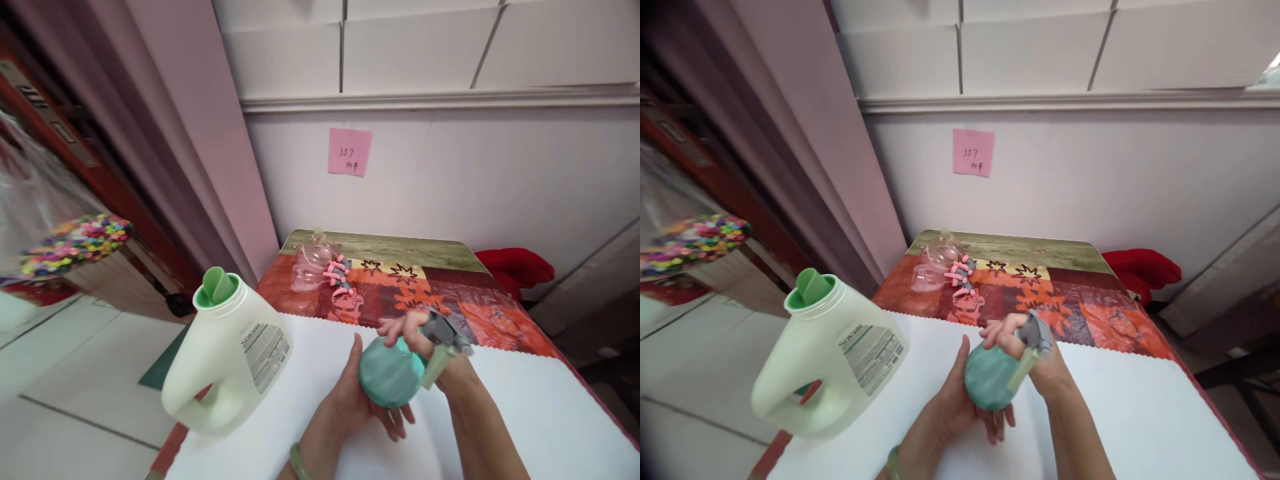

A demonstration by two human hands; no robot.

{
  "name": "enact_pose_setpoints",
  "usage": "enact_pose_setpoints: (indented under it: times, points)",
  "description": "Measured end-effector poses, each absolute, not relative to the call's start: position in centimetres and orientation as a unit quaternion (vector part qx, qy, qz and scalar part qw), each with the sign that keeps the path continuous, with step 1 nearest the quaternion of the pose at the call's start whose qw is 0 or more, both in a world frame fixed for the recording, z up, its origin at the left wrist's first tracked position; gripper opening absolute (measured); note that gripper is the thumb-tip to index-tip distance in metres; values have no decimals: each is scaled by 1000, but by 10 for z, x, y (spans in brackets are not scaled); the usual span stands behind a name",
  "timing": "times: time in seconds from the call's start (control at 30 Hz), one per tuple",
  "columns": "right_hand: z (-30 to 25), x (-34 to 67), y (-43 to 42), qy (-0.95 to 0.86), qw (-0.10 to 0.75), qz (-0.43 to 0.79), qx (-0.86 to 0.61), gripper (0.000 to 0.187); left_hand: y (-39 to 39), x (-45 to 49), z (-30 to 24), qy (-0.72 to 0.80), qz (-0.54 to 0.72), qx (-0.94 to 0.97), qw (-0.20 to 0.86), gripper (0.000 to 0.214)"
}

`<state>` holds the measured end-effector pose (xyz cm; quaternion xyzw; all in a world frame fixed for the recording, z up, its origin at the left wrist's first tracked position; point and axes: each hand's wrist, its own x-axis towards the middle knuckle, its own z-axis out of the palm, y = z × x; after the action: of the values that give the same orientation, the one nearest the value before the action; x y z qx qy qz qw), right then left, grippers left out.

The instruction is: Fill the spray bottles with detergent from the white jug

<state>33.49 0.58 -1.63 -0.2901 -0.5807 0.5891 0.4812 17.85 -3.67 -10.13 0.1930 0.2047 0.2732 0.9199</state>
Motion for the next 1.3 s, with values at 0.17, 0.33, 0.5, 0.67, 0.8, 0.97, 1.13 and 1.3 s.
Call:
enact_pose_setpoints:
  times: [0.17,0.33,0.5,0.67,0.8,0.97,1.13,1.3]
  points:
    - [-28,336,9,-608,491,525,-336,33,-38,183,-93,148,415,163,883,97]
    - [-30,327,9,-614,503,505,-341,34,-35,181,-95,149,451,128,871,74]
    - [-29,316,7,-616,490,508,-351,33,-33,184,-97,214,472,76,852,78]
    - [-35,308,9,-553,542,496,-392,32,-34,189,-91,272,559,103,776,66]
    - [-39,302,7,-553,556,457,-420,29,-35,193,-91,278,616,131,725,60]
    - [-36,289,0,-517,541,512,-423,38,-32,190,-91,315,611,87,721,67]
    - [-33,287,3,-588,477,498,-423,107,-31,181,-85,263,631,0,730,67]
    - [-35,284,-1,-654,379,475,-450,96,-29,175,-82,219,666,-32,712,69]
